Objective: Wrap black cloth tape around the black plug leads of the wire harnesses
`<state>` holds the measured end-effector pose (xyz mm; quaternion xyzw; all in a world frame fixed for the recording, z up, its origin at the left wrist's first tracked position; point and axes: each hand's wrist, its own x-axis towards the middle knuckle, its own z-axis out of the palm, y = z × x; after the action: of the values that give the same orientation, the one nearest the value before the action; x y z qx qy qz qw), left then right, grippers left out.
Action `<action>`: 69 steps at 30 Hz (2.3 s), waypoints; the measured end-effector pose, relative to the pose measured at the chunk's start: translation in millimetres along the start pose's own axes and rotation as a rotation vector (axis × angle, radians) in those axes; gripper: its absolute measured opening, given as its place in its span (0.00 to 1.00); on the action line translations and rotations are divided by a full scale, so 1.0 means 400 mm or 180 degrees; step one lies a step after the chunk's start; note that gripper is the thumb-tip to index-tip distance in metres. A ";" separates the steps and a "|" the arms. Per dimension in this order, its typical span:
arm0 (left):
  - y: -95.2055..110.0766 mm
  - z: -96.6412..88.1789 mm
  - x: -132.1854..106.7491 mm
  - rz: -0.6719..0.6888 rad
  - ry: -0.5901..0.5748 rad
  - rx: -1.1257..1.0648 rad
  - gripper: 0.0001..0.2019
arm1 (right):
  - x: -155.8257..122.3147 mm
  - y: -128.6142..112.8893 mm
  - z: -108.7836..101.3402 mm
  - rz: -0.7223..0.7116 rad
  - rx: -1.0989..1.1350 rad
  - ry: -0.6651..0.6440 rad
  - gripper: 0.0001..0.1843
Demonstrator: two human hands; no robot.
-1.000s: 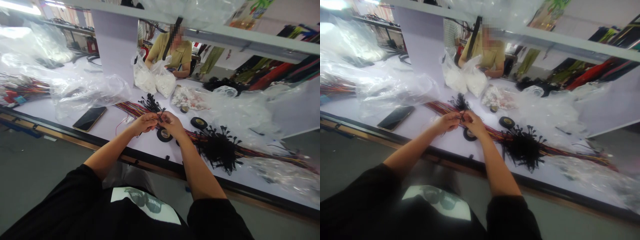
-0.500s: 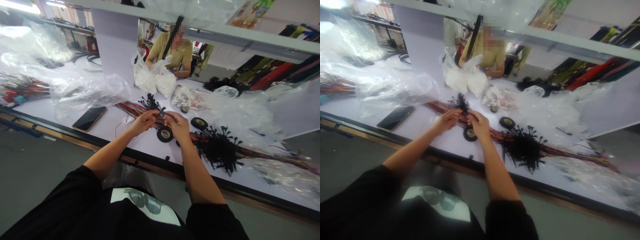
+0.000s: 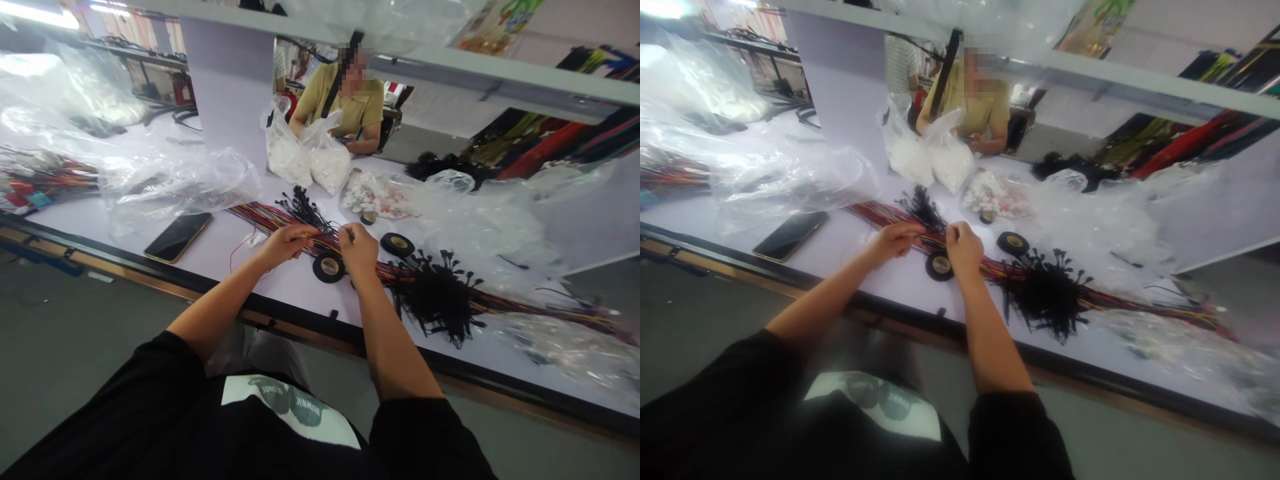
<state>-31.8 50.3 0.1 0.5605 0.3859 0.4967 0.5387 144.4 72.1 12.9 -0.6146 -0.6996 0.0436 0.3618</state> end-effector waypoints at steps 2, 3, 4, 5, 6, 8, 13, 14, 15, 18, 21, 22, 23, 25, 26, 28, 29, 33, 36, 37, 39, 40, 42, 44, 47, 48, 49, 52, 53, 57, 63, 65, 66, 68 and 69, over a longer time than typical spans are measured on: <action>0.002 0.001 0.001 -0.0174 0.0112 -0.0363 0.10 | 0.009 0.012 -0.002 -0.0056 -0.0012 0.0108 0.15; 0.002 0.002 0.002 -0.0248 0.0143 -0.0489 0.08 | 0.008 0.012 -0.004 -0.0122 0.0154 0.0114 0.19; 0.001 0.003 0.003 -0.0310 0.0134 -0.0569 0.06 | 0.005 0.007 -0.008 -0.0180 0.0443 -0.0008 0.23; -0.001 0.005 0.003 -0.0355 0.0102 -0.0615 0.05 | -0.001 -0.001 -0.011 -0.0189 0.0829 -0.0255 0.24; -0.004 0.007 0.004 -0.0387 0.0046 -0.0638 0.04 | -0.009 -0.011 -0.014 -0.0135 0.1262 -0.0569 0.23; -0.011 0.011 0.003 -0.0415 -0.0086 -0.0645 0.04 | -0.025 -0.032 -0.015 0.0136 0.2002 -0.1013 0.19; -0.008 0.015 -0.008 -0.0481 -0.0460 -0.0557 0.04 | -0.032 -0.047 -0.005 0.0723 0.2640 -0.0781 0.15; -0.005 0.014 -0.010 -0.0521 -0.0582 -0.0531 0.04 | -0.029 -0.045 -0.005 0.0747 0.2705 -0.0795 0.15; -0.002 0.012 -0.013 -0.0564 -0.0702 -0.0511 0.05 | -0.025 -0.043 -0.005 0.0750 0.2761 -0.0821 0.15; -0.001 0.007 -0.014 -0.0656 -0.0827 -0.0559 0.06 | -0.021 -0.029 -0.018 0.0613 0.2757 -0.0988 0.16; -0.013 0.000 -0.006 -0.0732 -0.0547 -0.0827 0.08 | -0.035 0.003 -0.049 0.0240 0.2016 -0.1022 0.19; -0.017 -0.001 -0.003 -0.0780 -0.0464 -0.0938 0.09 | -0.045 0.018 -0.060 0.0053 0.1573 -0.0993 0.19; -0.021 -0.003 0.000 -0.0830 -0.0412 -0.1037 0.09 | -0.058 0.034 -0.069 -0.0197 0.1086 -0.1033 0.18; -0.024 -0.005 0.003 -0.0885 -0.0357 -0.1167 0.08 | -0.090 0.065 -0.078 -0.0804 0.0302 -0.1281 0.19; -0.024 -0.005 0.004 -0.0879 -0.0328 -0.1191 0.08 | -0.106 0.079 -0.077 -0.1075 0.0011 -0.1418 0.20; -0.022 -0.001 0.003 -0.0828 -0.0242 -0.1131 0.07 | -0.133 0.096 -0.065 -0.1313 -0.0442 -0.1494 0.21; -0.020 0.003 0.001 -0.0778 -0.0184 -0.1054 0.06 | -0.142 0.100 -0.058 -0.1315 -0.0571 -0.1464 0.21; -0.013 0.026 -0.015 -0.0391 -0.0048 -0.0489 0.05 | -0.147 0.090 -0.040 -0.1192 -0.0185 -0.1265 0.12; -0.011 0.044 -0.029 -0.0016 -0.0235 -0.0077 0.05 | -0.143 0.066 -0.048 -0.0900 0.0152 -0.1243 0.14; -0.011 0.049 -0.033 0.0108 -0.0279 0.0052 0.07 | -0.144 0.056 -0.051 -0.0782 0.0159 -0.1256 0.14; -0.012 0.055 -0.038 0.0344 -0.0242 0.0305 0.10 | -0.149 0.036 -0.056 -0.0622 0.0125 -0.1221 0.14; -0.012 0.057 -0.039 0.0453 -0.0181 0.0415 0.10 | -0.153 0.027 -0.057 -0.0589 0.0106 -0.1162 0.14; -0.014 0.058 -0.040 0.0615 -0.0074 0.0591 0.05 | -0.162 0.010 -0.056 -0.0560 0.0034 -0.1007 0.14; -0.018 0.059 -0.040 0.0703 -0.0026 0.0740 0.02 | -0.170 -0.005 -0.054 -0.0521 -0.0077 -0.0883 0.15; -0.027 0.059 -0.040 0.0674 -0.0005 0.0833 0.03 | -0.177 -0.025 -0.050 -0.0265 -0.0211 -0.0729 0.19; -0.030 0.061 -0.040 0.0603 -0.0018 0.0807 0.03 | -0.178 -0.031 -0.049 -0.0198 -0.0253 -0.0655 0.22; -0.030 0.064 -0.041 0.0511 -0.0048 0.0757 0.04 | -0.178 -0.037 -0.048 -0.0180 -0.0304 -0.0565 0.23; -0.021 0.078 -0.049 0.0219 -0.0130 0.0491 0.08 | -0.171 -0.046 -0.048 -0.0331 -0.0486 -0.0408 0.17; -0.014 0.083 -0.054 0.0147 -0.0145 0.0356 0.08 | -0.168 -0.045 -0.050 -0.0363 -0.0513 -0.0398 0.16; 0.015 0.099 -0.089 -0.0141 -0.0234 -0.0469 0.09 | -0.164 -0.033 -0.073 -0.0290 -0.0210 -0.0447 0.15; 0.016 0.103 -0.151 -0.0287 0.0002 -0.1220 0.07 | -0.210 -0.058 -0.114 -0.0511 0.0410 -0.0469 0.13; 0.015 0.109 -0.165 -0.0275 0.0181 -0.1197 0.05 | -0.228 -0.080 -0.115 -0.0636 0.0380 -0.0434 0.14; 0.016 0.112 -0.171 -0.0274 0.0256 -0.1143 0.05 | -0.235 -0.089 -0.114 -0.0678 0.0340 -0.0397 0.15; 0.020 0.117 -0.184 -0.0211 0.0311 -0.0937 0.05 | -0.245 -0.105 -0.110 -0.0712 0.0259 -0.0314 0.16; 0.023 0.118 -0.190 -0.0149 0.0296 -0.0797 0.05 | -0.248 -0.110 -0.108 -0.0715 0.0228 -0.0283 0.16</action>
<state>-2.8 -34.6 2.1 0.4560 0.3585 0.5537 0.5974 130.5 -43.4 21.7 -0.5165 -0.7774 0.0550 0.3548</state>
